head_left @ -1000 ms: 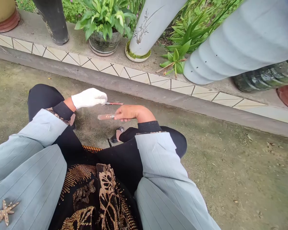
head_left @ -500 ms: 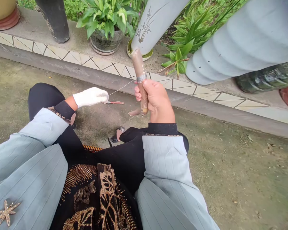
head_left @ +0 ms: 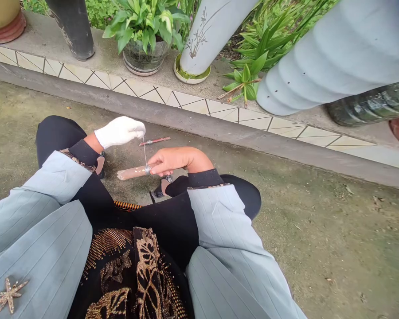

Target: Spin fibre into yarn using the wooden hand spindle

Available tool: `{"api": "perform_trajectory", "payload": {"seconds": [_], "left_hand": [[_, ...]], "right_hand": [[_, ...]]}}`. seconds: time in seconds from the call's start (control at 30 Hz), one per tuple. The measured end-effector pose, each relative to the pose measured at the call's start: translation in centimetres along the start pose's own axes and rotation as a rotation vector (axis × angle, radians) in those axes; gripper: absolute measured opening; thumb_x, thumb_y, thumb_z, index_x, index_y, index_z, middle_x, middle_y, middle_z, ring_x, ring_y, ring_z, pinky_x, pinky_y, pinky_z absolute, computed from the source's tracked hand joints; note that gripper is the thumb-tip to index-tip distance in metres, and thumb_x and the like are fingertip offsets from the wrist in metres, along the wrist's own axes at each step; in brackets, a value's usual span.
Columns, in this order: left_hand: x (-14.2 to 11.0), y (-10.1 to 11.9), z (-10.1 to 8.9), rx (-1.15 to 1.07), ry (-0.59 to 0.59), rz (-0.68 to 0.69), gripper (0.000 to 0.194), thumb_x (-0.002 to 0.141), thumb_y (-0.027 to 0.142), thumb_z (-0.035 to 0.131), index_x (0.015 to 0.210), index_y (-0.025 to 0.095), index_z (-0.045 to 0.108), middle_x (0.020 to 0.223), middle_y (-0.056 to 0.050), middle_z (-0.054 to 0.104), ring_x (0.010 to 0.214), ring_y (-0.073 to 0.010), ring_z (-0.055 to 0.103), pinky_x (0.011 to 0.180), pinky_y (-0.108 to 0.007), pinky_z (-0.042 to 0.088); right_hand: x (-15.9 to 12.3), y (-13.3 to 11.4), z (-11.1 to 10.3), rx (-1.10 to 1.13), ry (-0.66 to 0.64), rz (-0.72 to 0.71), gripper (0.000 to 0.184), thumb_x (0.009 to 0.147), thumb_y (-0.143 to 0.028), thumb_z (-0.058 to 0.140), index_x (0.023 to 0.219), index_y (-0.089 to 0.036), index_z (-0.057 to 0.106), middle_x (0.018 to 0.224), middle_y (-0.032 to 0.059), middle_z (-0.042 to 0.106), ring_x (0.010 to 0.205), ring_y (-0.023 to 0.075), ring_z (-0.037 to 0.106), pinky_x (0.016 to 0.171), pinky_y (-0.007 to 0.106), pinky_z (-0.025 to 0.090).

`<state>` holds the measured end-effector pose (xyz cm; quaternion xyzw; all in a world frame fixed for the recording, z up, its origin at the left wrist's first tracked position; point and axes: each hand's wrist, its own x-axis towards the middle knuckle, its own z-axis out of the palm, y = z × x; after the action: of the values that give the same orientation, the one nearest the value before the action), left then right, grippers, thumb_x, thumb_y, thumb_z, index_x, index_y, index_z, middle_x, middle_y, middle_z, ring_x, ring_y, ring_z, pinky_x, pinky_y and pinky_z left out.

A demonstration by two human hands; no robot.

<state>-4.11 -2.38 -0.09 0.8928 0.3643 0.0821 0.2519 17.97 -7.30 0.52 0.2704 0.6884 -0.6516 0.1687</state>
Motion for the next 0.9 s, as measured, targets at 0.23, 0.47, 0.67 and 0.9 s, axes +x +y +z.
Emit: {"api": "perform_trajectory", "payload": {"seconds": [0.23, 0.47, 0.67, 0.9], "left_hand": [[0.4, -0.3, 1.0, -0.242, -0.094, -0.009, 0.032, 0.086, 0.036, 0.047, 0.081, 0.013, 0.069, 0.075, -0.003, 0.067, 0.063, -0.0112, 0.053, 0.063, -0.023, 0.038], [0.2, 1.8, 0.9, -0.294, -0.275, 0.106, 0.033, 0.088, 0.037, 0.046, 0.083, 0.015, 0.07, 0.074, -0.001, 0.067, 0.059, -0.0089, 0.051, 0.062, -0.021, 0.037], [0.1, 1.1, 0.9, -0.055, -0.18, 0.124, 0.033, 0.088, 0.037, 0.043, 0.085, 0.017, 0.07, 0.076, -0.001, 0.067, 0.064, -0.0116, 0.053, 0.064, -0.022, 0.036], [0.1, -0.1, 1.0, -0.03, -0.099, 0.034, 0.027, 0.083, 0.032, 0.046, 0.079, 0.017, 0.068, 0.076, 0.0, 0.069, 0.067, -0.0116, 0.055, 0.065, -0.022, 0.037]], "right_hand": [[-4.7, 0.8, -0.5, 0.405, 0.798, -0.306, 0.033, 0.083, -0.051, 0.064, 0.086, -0.019, 0.057, 0.066, -0.0024, 0.055, 0.05, 0.0074, 0.044, 0.048, 0.022, 0.038], [-2.7, 3.8, -2.6, 0.133, 1.325, 0.269, 0.027, 0.087, -0.04, 0.059, 0.071, -0.019, 0.053, 0.062, 0.0019, 0.056, 0.052, 0.0121, 0.048, 0.053, 0.027, 0.04], [0.0, 2.6, -1.4, -0.184, 0.375, 0.526, 0.024, 0.084, -0.036, 0.063, 0.068, -0.018, 0.058, 0.061, 0.0026, 0.06, 0.052, 0.0134, 0.051, 0.057, 0.029, 0.039], [0.2, 0.2, 0.1, -0.007, 0.056, 0.059, 0.026, 0.081, -0.042, 0.064, 0.074, -0.017, 0.058, 0.061, -0.0025, 0.056, 0.051, 0.0084, 0.047, 0.054, 0.024, 0.038]]}}
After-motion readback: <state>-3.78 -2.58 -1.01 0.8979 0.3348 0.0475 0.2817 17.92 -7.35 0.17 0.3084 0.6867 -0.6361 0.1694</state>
